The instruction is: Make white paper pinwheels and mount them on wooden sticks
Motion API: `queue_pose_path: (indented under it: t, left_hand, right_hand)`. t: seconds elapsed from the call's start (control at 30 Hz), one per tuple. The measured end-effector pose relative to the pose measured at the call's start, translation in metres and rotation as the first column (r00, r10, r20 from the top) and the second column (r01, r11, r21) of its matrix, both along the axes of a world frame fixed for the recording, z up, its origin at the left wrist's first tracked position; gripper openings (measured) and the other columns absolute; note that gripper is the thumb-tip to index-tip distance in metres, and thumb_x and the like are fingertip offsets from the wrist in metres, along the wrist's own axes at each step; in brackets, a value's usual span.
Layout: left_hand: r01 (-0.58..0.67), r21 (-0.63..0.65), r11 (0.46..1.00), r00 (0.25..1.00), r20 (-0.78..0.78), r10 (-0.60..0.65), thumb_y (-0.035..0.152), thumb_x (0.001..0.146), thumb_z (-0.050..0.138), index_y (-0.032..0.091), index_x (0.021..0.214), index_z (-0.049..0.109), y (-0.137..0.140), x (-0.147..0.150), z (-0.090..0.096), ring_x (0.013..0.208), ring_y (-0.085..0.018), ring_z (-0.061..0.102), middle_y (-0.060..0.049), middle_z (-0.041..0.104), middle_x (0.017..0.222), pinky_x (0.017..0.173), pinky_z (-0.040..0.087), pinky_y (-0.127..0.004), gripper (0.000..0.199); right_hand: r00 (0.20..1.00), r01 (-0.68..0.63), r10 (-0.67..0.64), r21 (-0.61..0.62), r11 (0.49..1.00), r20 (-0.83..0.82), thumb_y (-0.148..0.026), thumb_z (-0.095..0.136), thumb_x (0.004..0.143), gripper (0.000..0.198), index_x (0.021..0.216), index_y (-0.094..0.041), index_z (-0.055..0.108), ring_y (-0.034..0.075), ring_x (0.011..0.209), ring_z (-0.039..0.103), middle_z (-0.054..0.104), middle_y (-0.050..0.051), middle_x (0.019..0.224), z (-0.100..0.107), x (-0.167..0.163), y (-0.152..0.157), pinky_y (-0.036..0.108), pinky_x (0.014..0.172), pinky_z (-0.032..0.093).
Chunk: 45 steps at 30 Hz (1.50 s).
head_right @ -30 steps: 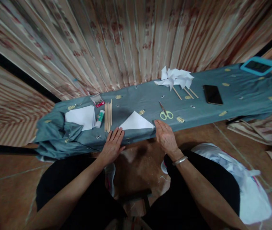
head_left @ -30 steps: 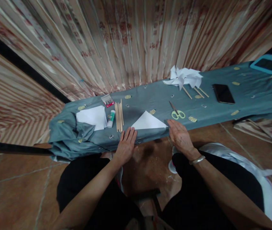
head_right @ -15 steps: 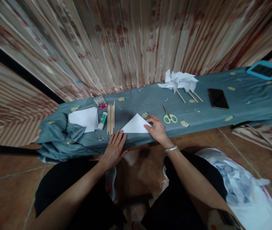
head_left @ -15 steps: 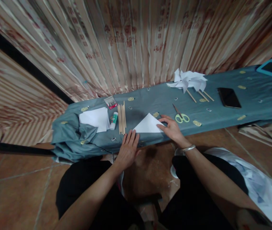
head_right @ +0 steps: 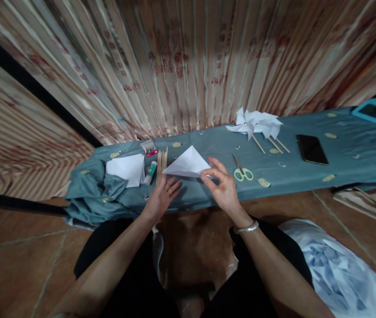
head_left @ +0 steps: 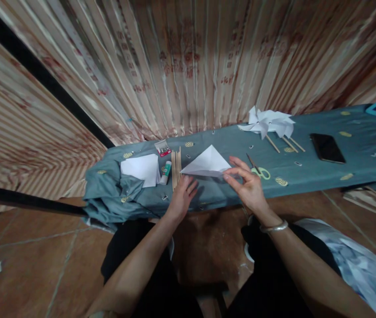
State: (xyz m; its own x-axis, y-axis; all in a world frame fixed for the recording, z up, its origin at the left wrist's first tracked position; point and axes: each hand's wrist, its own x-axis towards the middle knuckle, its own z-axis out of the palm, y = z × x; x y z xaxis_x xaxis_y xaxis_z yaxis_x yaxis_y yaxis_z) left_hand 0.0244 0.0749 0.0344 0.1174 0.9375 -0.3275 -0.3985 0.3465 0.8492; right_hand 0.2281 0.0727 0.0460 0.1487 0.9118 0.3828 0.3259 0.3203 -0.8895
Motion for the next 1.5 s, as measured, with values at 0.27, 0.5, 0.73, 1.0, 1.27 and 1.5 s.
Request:
queue_pose_path:
  t: [0.27,0.5,0.73,1.0,1.27,1.5]
  left_hand:
    - [-0.022,-0.233,0.972,0.945,0.313,0.097,0.024,0.084,0.057,0.018,0.092,0.064,0.026,0.004,0.022,0.079,-0.018,0.068,-0.002,0.070,0.084,0.094,0.052,-0.044,0.012]
    - [-0.101,-0.239,0.966,0.953,0.257,0.163,0.012,0.079,0.058,0.013,0.088,0.065,0.034,0.010,0.021,0.070,-0.015,0.068,-0.002,0.072,0.075,0.087,0.055,-0.033,0.012]
    - [-0.066,-0.099,0.993,0.990,0.116,0.077,0.028,0.069,0.078,0.012,0.083,0.068,0.034,0.013,0.014,0.066,-0.017,0.067,-0.005,0.072,0.072,0.071,0.054,-0.029,0.023]
    - [-0.104,0.042,0.994,0.992,-0.070,0.107,0.043,0.047,0.089,0.010,0.073,0.071,0.038,0.018,0.006,0.058,-0.014,0.062,-0.004,0.070,0.065,0.060,0.048,-0.026,0.046]
    - [-0.260,0.166,0.951,0.965,0.017,0.261,0.044,0.052,0.087,0.011,0.079,0.072,0.050,0.015,0.018,0.067,-0.017,0.067,-0.005,0.072,0.069,0.068,0.052,-0.027,0.045]
    - [-0.262,0.197,0.945,0.965,0.082,0.251,0.034,0.053,0.086,0.011,0.079,0.073,0.055,0.015,0.028,0.082,-0.024,0.071,-0.008,0.075,0.075,0.080,0.055,-0.034,0.036]
  right_hand:
    - [0.976,-0.128,0.124,0.013,0.992,0.179,-0.032,0.064,0.085,0.012,0.087,-0.025,0.072,0.024,0.130,0.050,0.052,0.006,0.141,-0.002,-0.001,-0.013,0.043,0.109,0.037]
    - [0.962,-0.191,0.208,-0.112,0.975,0.177,-0.043,0.064,0.084,0.024,0.096,-0.025,0.073,0.027,0.132,0.048,0.052,0.008,0.141,-0.004,0.013,-0.018,0.043,0.111,0.034]
    - [0.989,-0.140,0.145,-0.240,0.961,0.003,-0.054,0.058,0.084,0.039,0.101,-0.023,0.074,0.026,0.110,0.063,0.071,0.007,0.111,-0.004,0.022,-0.013,0.043,0.100,0.045]
    - [0.977,0.113,-0.077,-0.181,0.977,0.197,-0.046,0.056,0.085,0.034,0.096,-0.020,0.074,0.026,0.106,0.066,0.072,0.011,0.113,-0.009,0.063,0.017,0.039,0.092,0.050]
    - [0.461,0.517,-0.017,-0.253,0.818,0.887,-0.038,0.052,0.088,0.038,0.105,-0.009,0.069,0.036,0.086,0.068,0.071,0.024,0.093,-0.013,0.092,0.029,0.044,0.075,0.048]
    - [0.346,0.542,0.024,-0.221,0.811,0.938,-0.042,0.050,0.089,0.038,0.099,-0.012,0.069,0.032,0.080,0.069,0.071,0.021,0.091,-0.019,0.096,0.026,0.036,0.065,0.046]
